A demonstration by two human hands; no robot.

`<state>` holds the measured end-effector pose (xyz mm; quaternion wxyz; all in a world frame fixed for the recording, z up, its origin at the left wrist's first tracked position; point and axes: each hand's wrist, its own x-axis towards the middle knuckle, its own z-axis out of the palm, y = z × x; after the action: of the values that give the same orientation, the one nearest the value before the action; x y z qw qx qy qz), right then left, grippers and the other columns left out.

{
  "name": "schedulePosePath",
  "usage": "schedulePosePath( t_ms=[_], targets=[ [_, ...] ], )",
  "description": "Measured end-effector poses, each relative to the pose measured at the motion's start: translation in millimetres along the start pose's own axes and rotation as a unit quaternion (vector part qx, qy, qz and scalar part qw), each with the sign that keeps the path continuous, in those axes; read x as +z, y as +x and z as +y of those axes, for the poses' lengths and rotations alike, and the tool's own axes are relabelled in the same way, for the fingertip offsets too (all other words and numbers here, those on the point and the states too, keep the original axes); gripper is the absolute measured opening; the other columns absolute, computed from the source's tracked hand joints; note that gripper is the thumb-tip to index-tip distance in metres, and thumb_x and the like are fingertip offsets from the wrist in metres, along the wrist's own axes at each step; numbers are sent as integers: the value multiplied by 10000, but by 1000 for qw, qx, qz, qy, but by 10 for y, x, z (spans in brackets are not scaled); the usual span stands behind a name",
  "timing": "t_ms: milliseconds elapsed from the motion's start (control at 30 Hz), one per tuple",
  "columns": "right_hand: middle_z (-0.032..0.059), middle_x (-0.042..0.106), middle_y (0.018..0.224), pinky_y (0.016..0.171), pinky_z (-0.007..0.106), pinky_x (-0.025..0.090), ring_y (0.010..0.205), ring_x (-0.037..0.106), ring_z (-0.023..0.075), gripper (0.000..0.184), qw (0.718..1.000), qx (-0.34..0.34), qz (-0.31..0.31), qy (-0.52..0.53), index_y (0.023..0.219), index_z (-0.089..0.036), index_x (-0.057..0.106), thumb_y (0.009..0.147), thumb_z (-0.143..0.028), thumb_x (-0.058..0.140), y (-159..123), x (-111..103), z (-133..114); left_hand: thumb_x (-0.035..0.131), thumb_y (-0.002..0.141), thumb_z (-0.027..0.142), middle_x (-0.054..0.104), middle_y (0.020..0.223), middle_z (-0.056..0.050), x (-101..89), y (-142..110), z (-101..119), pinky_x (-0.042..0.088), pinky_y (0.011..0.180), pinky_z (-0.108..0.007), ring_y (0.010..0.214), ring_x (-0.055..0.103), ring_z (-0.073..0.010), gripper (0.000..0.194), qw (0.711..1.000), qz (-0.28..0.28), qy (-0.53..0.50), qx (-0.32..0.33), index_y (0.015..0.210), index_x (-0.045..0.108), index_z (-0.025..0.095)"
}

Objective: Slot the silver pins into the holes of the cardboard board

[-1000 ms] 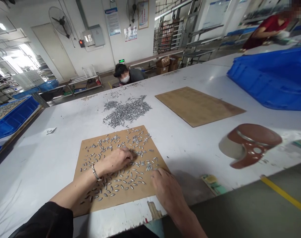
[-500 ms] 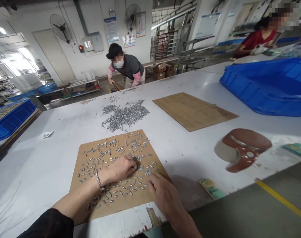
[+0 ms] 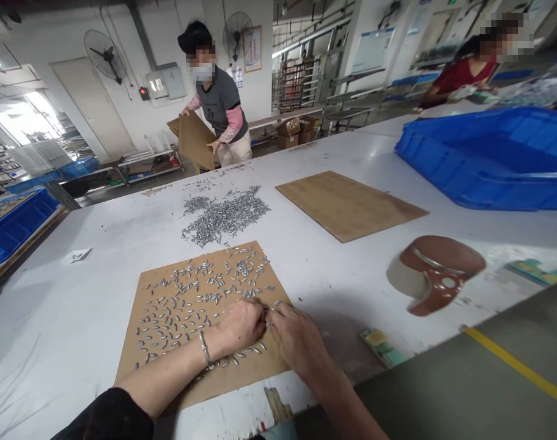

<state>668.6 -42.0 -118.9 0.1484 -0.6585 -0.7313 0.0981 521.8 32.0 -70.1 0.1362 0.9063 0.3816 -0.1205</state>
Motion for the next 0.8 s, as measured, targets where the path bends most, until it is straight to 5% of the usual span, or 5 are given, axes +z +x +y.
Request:
schedulePosePath(
  t_ms=[167, 500, 800],
  targets=[
    [53, 684, 927, 756, 281, 386, 872, 639, 187, 242, 999, -36, 8, -8, 893, -197, 717, 972, -110, 505, 43, -14, 35, 503, 959, 214, 765, 1072, -182, -39, 6, 3, 615, 807, -355, 993, 757, -307, 281, 999, -18, 1, -33, 1065, 745, 117],
    [97, 707, 932, 751, 327, 382, 877, 660, 231, 298, 999, -12, -11, -39, 896, -179, 684, 981, -74, 419, 35, -101, -59, 538, 937, 141, 770, 1079, -138, -54, 54, -148, 590, 792, -301, 915, 750, -250, 228, 994, -33, 50, 90, 939, 766, 134],
    [73, 745, 950, 750, 306, 425, 904, 709, 224, 273, 998, 43, -52, 5, 824, -222, 672, 967, -108, 470, -88, -103, -202, 520, 939, 99, 753, 1096, -85, -196, -3, -452, 553, 937, -294, 1009, 706, -211, 253, 995, 72, -48, 55, 974, 757, 179]
  ],
)
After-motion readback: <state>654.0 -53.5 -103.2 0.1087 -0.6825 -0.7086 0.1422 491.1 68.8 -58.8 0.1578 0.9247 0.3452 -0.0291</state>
